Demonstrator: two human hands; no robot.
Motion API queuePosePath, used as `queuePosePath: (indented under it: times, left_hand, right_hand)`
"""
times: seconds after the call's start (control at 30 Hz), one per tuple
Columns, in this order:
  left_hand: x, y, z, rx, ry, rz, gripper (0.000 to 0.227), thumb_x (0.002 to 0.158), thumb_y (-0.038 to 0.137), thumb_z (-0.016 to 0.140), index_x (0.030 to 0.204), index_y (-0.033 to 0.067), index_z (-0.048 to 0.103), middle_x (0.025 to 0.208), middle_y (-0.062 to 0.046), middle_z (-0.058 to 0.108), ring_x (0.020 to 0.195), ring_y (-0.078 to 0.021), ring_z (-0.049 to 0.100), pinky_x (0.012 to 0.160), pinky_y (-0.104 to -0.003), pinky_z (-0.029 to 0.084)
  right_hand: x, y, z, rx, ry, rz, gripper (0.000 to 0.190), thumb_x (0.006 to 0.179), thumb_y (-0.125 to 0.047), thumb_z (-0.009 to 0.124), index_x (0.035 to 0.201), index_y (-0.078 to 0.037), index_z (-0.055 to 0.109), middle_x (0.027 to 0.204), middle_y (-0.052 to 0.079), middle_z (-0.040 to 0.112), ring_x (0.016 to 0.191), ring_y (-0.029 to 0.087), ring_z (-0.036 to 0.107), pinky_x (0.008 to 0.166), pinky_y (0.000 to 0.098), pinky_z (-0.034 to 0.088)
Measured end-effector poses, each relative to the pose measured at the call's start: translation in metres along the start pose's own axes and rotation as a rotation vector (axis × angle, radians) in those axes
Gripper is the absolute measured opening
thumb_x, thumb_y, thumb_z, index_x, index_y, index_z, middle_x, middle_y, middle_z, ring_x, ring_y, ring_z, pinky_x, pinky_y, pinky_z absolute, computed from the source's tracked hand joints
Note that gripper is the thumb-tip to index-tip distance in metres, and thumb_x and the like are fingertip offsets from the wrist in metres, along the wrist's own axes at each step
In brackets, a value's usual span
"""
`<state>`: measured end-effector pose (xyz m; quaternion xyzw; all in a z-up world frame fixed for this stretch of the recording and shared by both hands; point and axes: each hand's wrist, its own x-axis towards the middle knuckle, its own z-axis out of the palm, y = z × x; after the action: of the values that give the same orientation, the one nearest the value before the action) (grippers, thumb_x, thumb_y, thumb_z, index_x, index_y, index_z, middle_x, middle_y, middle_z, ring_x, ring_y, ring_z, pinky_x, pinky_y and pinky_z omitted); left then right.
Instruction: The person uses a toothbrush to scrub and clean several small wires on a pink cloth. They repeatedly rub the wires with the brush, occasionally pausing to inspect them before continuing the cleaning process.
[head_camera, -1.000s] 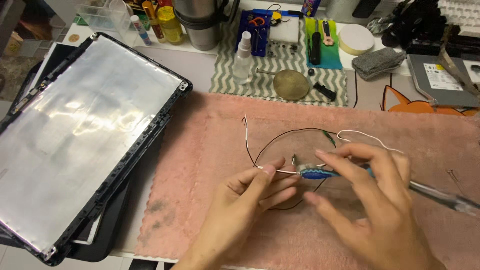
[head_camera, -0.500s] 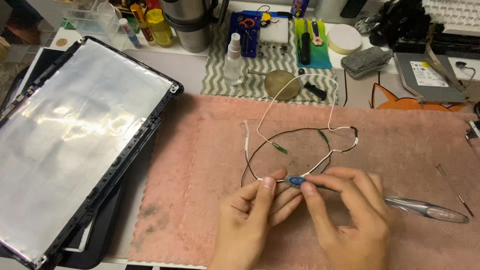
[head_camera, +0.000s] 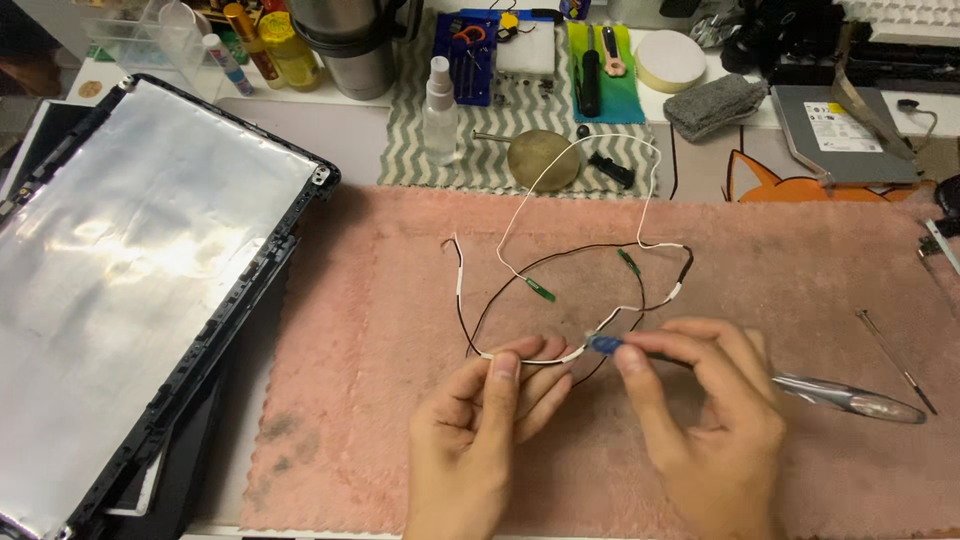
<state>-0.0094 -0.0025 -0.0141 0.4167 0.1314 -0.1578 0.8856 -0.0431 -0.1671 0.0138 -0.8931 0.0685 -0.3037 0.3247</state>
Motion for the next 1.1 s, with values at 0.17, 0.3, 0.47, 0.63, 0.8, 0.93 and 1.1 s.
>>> queuePosePath:
  times: [0.17,0.3,0.47,0.63,0.8,0.93,1.1]
  left_hand:
    - [-0.002,-0.008,0.003,-0.008,0.014,-0.014,0.039,0.109,0.011,0.065,0.127,-0.0189,0.081,0.132,-0.041,0.091,0.120,-0.0433,0.092,0.108,-0.047,0.076]
    - [0.002,-0.008,-0.003,0.044,0.022,-0.030,0.040,0.110,0.012,0.063,0.126,-0.0197,0.081,0.128,-0.040,0.093,0.116,-0.0465,0.094,0.105,-0.047,0.077]
    - [0.000,0.017,0.010,0.068,0.111,-0.140,0.043,0.109,0.011,0.063,0.122,-0.0247,0.082,0.120,-0.045,0.095,0.109,-0.0517,0.096,0.098,-0.051,0.080]
    - [0.000,0.019,0.005,0.085,0.140,-0.153,0.039,0.109,0.012,0.064,0.121,-0.0209,0.081,0.107,-0.044,0.092,0.100,-0.0551,0.095,0.095,-0.058,0.081]
    - [0.000,-0.002,-0.005,0.127,-0.248,0.174,0.033,0.112,0.019,0.068,0.130,-0.0086,0.072,0.114,-0.032,0.090,0.108,-0.0449,0.094,0.100,-0.052,0.080]
    - [-0.001,0.005,0.002,0.170,-0.215,0.019,0.025,0.105,0.011,0.076,0.118,-0.0082,0.083,0.113,-0.031,0.095,0.101,-0.0388,0.097,0.093,-0.049,0.083]
    - [0.013,-0.004,-0.009,0.104,-0.092,-0.064,0.046,0.103,0.018,0.073,0.133,-0.0151,0.084,0.137,-0.030,0.091,0.115,-0.0381,0.093,0.105,-0.046,0.078]
  right_hand:
    - [-0.004,-0.009,-0.001,0.132,-0.049,0.064,0.009,0.101,-0.010,0.082,0.106,-0.005,0.086,0.106,0.010,0.077,0.103,0.021,0.070,0.103,0.0332,0.050]
    - [0.004,0.011,-0.007,0.085,0.000,0.127,0.005,0.109,-0.007,0.080,0.108,-0.003,0.082,0.110,0.011,0.077,0.111,0.021,0.071,0.107,0.0333,0.053]
    - [0.003,0.029,-0.029,0.132,-0.179,0.133,0.058,0.090,-0.028,0.085,0.143,-0.006,0.077,0.131,0.009,0.065,0.107,0.017,0.069,0.107,0.0306,0.057]
    - [0.013,0.036,-0.030,0.015,-0.299,-0.109,0.066,0.080,0.006,0.086,0.141,-0.020,0.084,0.136,0.009,0.061,0.099,0.015,0.069,0.104,0.0315,0.056]
    - [0.019,0.020,-0.020,0.008,-0.119,-0.225,0.022,0.100,0.005,0.086,0.112,-0.012,0.092,0.119,0.010,0.073,0.088,0.018,0.064,0.086,0.0292,0.056]
    - [0.016,0.030,-0.018,-0.050,-0.124,-0.430,0.033,0.102,0.007,0.079,0.120,-0.018,0.090,0.120,0.008,0.076,0.087,0.020,0.061,0.089,0.0326,0.051]
    - [0.020,0.017,-0.031,0.000,-0.336,-0.244,0.046,0.089,-0.010,0.086,0.134,-0.018,0.084,0.133,0.004,0.076,0.121,0.021,0.070,0.110,0.0354,0.058]
